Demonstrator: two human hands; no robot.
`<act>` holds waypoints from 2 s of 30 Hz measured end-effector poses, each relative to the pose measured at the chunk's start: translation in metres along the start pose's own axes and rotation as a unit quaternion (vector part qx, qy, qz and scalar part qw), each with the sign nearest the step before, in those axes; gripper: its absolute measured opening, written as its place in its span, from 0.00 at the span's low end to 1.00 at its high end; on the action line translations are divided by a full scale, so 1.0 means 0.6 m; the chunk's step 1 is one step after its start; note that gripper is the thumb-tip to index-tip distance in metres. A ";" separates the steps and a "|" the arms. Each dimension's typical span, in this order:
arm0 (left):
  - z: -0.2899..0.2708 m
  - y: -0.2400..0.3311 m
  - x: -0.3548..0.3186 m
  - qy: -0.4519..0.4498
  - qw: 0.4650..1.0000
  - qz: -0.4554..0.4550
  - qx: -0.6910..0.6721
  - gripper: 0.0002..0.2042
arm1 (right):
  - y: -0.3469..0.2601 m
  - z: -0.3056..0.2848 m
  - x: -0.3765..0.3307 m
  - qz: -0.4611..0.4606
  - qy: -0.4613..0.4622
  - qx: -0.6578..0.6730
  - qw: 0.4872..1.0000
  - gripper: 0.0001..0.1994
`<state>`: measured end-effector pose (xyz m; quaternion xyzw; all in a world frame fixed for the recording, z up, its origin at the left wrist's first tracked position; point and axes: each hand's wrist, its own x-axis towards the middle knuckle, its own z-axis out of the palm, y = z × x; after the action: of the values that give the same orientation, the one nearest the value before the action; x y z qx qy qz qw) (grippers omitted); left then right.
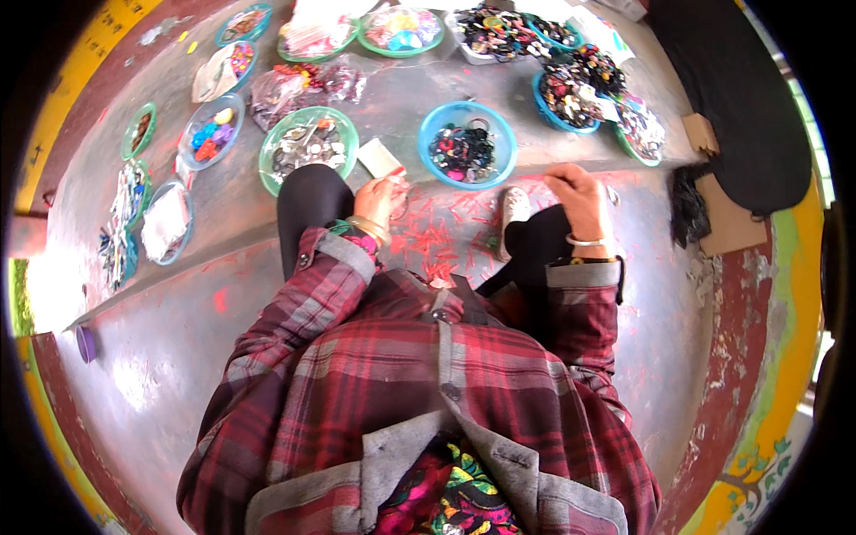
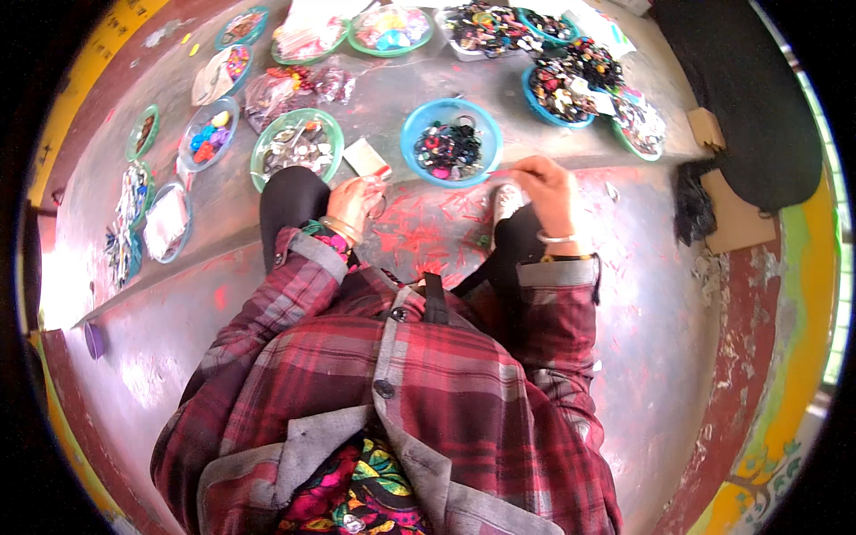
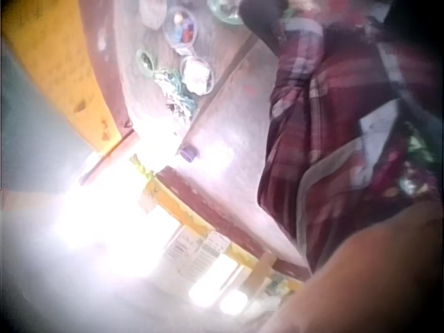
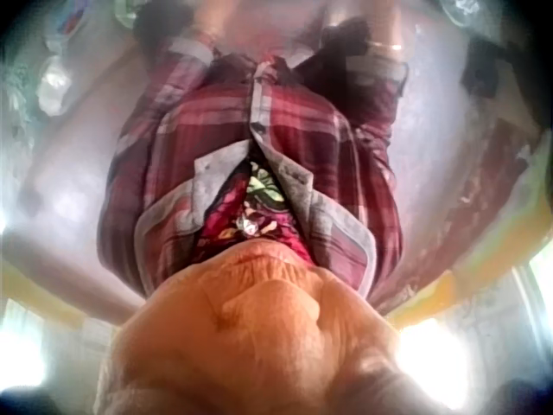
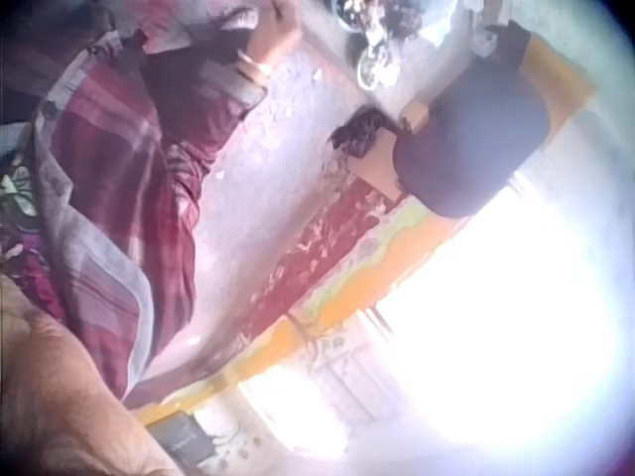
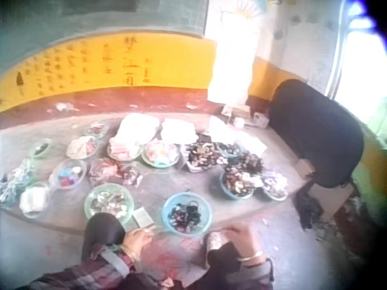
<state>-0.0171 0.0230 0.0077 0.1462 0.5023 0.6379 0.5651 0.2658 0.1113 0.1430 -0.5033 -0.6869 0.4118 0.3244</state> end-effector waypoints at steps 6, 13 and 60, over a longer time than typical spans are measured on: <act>0.003 0.006 -0.010 -0.068 0.994 0.037 0.077 0.10 | 0.232 -0.188 -0.076 0.107 0.213 0.342 0.909 0.06; 0.006 0.000 -0.004 -0.072 0.997 -0.040 0.007 0.10 | 0.590 -0.284 -0.290 0.520 0.211 -0.292 0.775 0.08; 0.016 0.008 -0.020 -0.187 0.977 -0.084 -0.065 0.14 | -0.026 -0.009 -0.033 0.062 0.010 0.185 0.981 0.12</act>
<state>-0.0085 0.0177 0.0206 0.1833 0.3557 0.5809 0.7088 0.2696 0.0914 0.1590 -0.4805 -0.5627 0.5463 0.3925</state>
